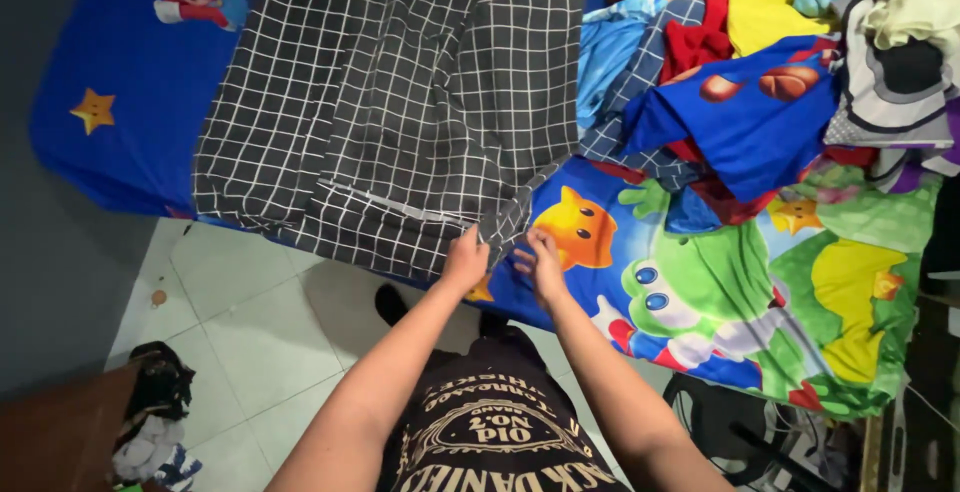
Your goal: Neatly fold a checkered piece of cloth or garment on a bed.
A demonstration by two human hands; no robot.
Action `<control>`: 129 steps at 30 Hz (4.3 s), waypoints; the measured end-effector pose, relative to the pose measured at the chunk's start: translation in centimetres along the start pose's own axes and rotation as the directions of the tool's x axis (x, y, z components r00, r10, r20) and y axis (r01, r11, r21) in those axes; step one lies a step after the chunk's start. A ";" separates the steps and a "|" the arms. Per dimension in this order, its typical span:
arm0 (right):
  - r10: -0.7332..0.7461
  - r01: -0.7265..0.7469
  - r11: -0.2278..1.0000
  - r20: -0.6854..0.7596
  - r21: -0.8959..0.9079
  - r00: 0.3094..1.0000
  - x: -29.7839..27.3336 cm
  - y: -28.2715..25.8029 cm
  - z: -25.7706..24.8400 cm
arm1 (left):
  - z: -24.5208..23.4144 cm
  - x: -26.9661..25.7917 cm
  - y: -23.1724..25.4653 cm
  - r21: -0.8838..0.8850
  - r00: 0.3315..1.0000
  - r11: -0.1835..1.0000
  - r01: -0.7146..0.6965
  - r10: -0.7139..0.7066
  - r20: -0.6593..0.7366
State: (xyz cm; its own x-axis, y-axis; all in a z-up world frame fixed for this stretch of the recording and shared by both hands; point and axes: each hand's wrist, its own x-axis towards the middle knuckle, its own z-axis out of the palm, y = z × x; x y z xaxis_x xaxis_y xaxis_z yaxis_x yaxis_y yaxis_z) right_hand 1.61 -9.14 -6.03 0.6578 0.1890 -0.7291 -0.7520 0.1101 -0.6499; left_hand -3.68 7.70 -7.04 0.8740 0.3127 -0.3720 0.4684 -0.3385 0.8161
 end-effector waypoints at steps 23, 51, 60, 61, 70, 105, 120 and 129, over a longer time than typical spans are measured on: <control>-0.440 0.351 0.533 0.102 -0.770 0.892 -1.4 3.7 27.2 | -26.3 6.0 -10.0 -0.253 0.991 0.967 0.039 -0.069 -0.113; -0.105 0.633 0.125 0.625 -0.764 0.774 7.1 10.8 49.7 | -46.0 10.8 -24.5 -0.309 0.922 0.916 0.254 -0.326 -0.209; 0.021 0.603 -0.101 0.605 -0.791 0.796 5.4 14.4 55.2 | -50.3 9.4 -31.8 -0.291 0.886 0.881 0.374 -0.432 -0.168; 0.015 0.590 -0.144 0.595 -0.794 0.804 5.1 15.1 55.6 | -50.9 9.3 -32.1 -0.236 0.906 0.906 0.351 -0.393 -0.160; -0.022 0.441 0.005 0.441 -0.898 0.897 3.4 13.4 58.8 | -53.7 12.0 -32.6 0.341 0.915 0.875 0.344 -0.394 0.088; 0.064 -0.513 0.216 -0.512 -0.831 0.857 40.2 -2.9 11.0 | -48.0 25.7 -25.3 0.348 0.902 0.880 0.323 -0.397 0.169; -0.433 -0.072 0.571 -0.374 -0.818 0.820 38.1 -31.1 43.8 | -50.1 29.8 -16.9 0.411 0.942 0.870 0.272 -0.328 0.070; -0.452 0.178 0.481 -0.069 -0.859 0.889 47.9 -29.6 58.3 | -47.9 41.7 -4.9 0.293 0.920 0.956 0.025 -0.136 0.367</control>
State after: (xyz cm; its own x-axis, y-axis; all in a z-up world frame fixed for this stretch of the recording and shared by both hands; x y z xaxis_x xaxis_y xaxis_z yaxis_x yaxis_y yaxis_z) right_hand 52.94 53.53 -9.22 0.9280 0.0511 -0.3692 -0.2079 -0.7512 -0.6265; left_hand 24.28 64.90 -5.34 0.7878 0.0083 -0.6159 0.5074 -0.5756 0.6413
